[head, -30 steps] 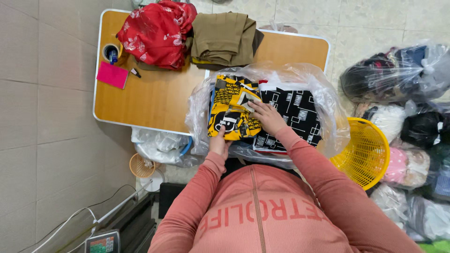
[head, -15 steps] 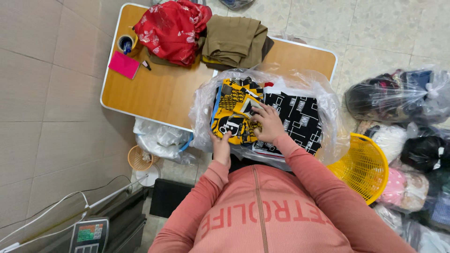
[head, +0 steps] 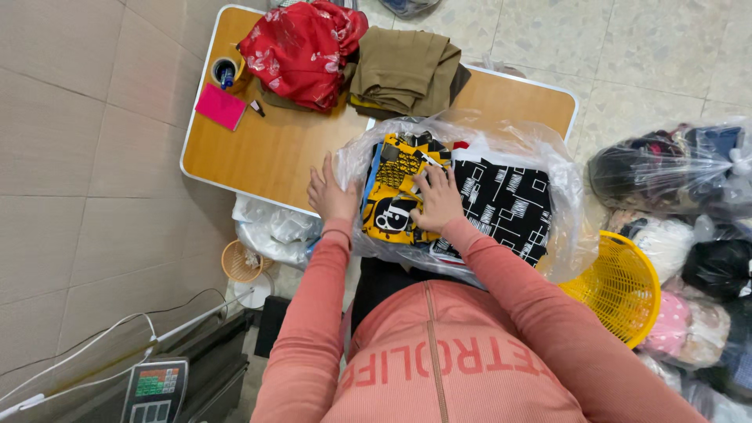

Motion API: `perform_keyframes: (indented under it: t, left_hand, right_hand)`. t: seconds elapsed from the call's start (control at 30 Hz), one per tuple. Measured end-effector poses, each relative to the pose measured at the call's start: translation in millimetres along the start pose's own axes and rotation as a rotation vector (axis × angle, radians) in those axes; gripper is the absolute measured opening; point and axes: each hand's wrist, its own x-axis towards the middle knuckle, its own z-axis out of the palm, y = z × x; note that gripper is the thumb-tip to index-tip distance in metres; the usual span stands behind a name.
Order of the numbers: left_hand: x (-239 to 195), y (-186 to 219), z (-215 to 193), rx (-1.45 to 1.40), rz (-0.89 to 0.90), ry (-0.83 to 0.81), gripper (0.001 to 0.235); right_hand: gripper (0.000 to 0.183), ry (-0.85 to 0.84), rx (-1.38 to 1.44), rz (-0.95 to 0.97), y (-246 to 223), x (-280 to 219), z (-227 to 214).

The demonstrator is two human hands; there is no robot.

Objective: The person folds various clothing items on a table and places them into a clear plastic bag. They handle jeans, patterned shirts, and solid-colored garments, stacking them neatly before tying the bag closed.

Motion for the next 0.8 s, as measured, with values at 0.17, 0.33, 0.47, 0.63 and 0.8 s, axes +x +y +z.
perform_keyframes:
  t: [0.17,0.33,0.47,0.63,0.8]
  left_hand:
    - [45,-10,8,-0.182,-0.199,-0.269,0.047]
    - [52,-3,1,-0.792,-0.017,-0.047,0.023]
    - [44,10,-24,-0.980,0.087,-0.065,0.022]
    - [26,30,-62,-0.661,0.049,-0.142,0.038]
    - [-18,49,-86,-0.228,0.362,0.135,0.071]
  right_hand:
    - [0.103,-0.113,-0.038,-0.003,0,39,-1]
    - [0.109,-0.259,-0.085,-0.054,-2,61,0]
    - [0.109,-0.290,-0.061,-0.028,-3,63,2]
    - [0.095,-0.057,0.194,-0.049,28,54,18]
    - [0.083,0.142,0.185,0.100,82,8,32]
